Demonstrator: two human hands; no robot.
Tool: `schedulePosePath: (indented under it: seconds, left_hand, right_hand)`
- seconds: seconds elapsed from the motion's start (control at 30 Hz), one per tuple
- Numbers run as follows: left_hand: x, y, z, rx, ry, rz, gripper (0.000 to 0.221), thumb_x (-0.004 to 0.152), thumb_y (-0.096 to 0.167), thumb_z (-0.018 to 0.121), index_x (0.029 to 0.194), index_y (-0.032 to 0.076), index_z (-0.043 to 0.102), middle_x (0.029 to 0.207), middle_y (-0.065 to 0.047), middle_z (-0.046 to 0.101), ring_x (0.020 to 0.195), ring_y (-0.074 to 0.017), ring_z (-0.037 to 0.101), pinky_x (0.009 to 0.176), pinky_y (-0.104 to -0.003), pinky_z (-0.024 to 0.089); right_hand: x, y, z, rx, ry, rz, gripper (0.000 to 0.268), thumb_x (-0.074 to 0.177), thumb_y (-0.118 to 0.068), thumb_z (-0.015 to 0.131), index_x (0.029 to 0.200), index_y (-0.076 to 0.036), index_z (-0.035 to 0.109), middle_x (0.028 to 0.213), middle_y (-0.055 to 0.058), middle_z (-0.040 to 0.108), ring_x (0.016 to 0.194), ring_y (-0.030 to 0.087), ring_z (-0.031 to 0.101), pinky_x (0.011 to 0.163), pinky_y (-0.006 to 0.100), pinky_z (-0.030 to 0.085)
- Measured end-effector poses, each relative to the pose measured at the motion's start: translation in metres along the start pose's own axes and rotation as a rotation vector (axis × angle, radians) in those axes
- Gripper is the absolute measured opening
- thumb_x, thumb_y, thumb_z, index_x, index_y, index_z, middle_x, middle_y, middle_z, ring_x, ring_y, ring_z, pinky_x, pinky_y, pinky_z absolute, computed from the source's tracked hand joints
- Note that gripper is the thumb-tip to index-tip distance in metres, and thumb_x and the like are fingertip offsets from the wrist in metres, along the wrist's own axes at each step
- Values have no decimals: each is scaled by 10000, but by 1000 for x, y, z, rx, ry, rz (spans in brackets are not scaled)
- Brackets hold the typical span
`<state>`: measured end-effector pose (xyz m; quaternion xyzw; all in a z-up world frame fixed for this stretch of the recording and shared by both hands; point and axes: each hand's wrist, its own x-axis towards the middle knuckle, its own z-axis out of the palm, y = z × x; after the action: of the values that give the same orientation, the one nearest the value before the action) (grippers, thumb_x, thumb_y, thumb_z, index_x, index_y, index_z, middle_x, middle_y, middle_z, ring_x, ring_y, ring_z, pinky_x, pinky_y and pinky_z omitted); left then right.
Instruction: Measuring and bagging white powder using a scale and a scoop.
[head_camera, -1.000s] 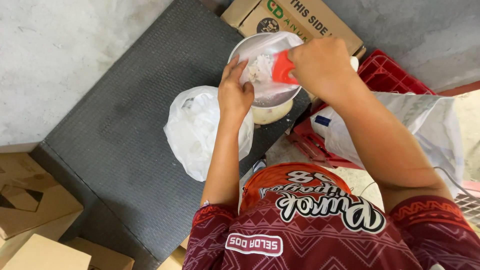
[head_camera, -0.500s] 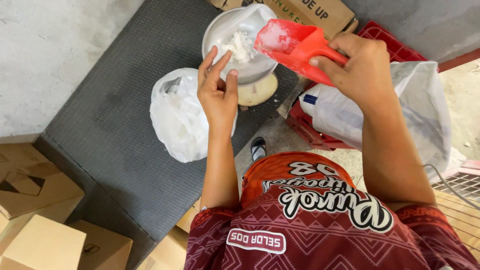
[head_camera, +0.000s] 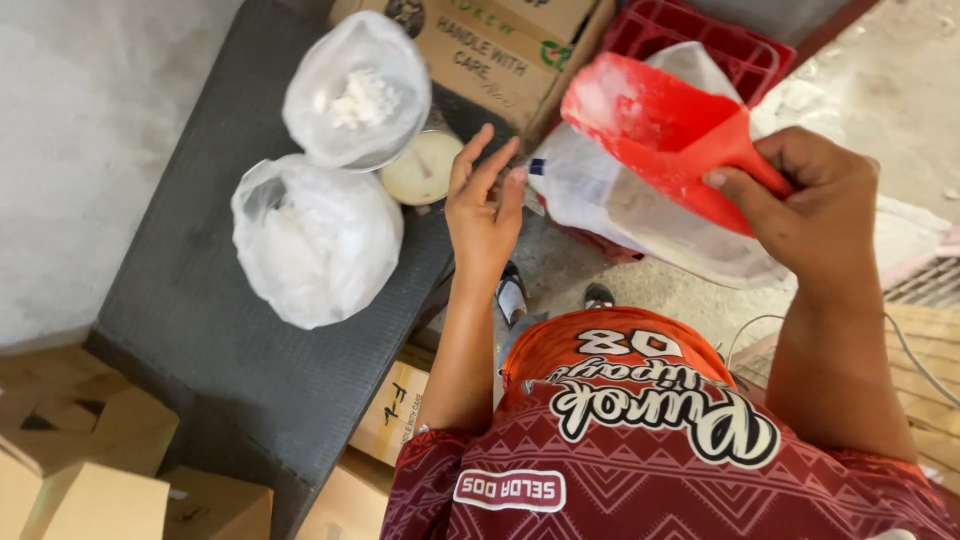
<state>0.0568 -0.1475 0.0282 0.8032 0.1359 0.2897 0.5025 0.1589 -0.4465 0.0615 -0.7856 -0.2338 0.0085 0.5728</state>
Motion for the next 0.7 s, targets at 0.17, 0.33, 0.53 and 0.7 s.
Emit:
schedulePosePath:
  seconds: [0.17, 0.33, 0.53, 0.7]
  left_hand:
    - [-6, -2, 49, 54, -71, 130, 355, 1018, 215, 732, 1328, 46, 695, 1517, -147, 537, 1220, -248, 639, 990, -333, 550]
    - [33, -33, 128, 494, -168, 338, 534, 836, 453, 747, 1151, 22, 765, 1357, -282, 580, 1240, -468, 551, 1022, -541, 396]
    - [82, 41, 154, 548, -242, 77, 387, 1067, 375, 572, 926, 68, 760, 1024, -105, 787, 1071, -308, 712, 1271, -521, 324]
    - [15, 41, 134, 306, -255, 362, 314, 1030, 322, 597, 1039, 68, 781, 1152, -91, 772, 1231, -267, 680, 1255, -614, 146]
  right_hand:
    - [-43, 22, -44, -138, 30, 162, 192, 999, -122, 848, 967, 20, 723, 792, 45, 704, 672, 29, 573, 592, 211, 455]
    - [-55, 92, -22, -760, -89, 222, 355, 871, -476, 789, 987, -142, 754, 840, 116, 753, 750, 354, 722, 691, 471, 571]
    - [-40, 110, -10, -790, 36, 226, 340, 894, -435, 780, 1025, -123, 748, 839, 155, 737, 755, 373, 716, 681, 479, 560]
    - [-55, 118, -7, -844, -18, 248, 321, 904, -418, 757, 975, -105, 737, 857, 158, 735, 750, 372, 711, 664, 487, 559]
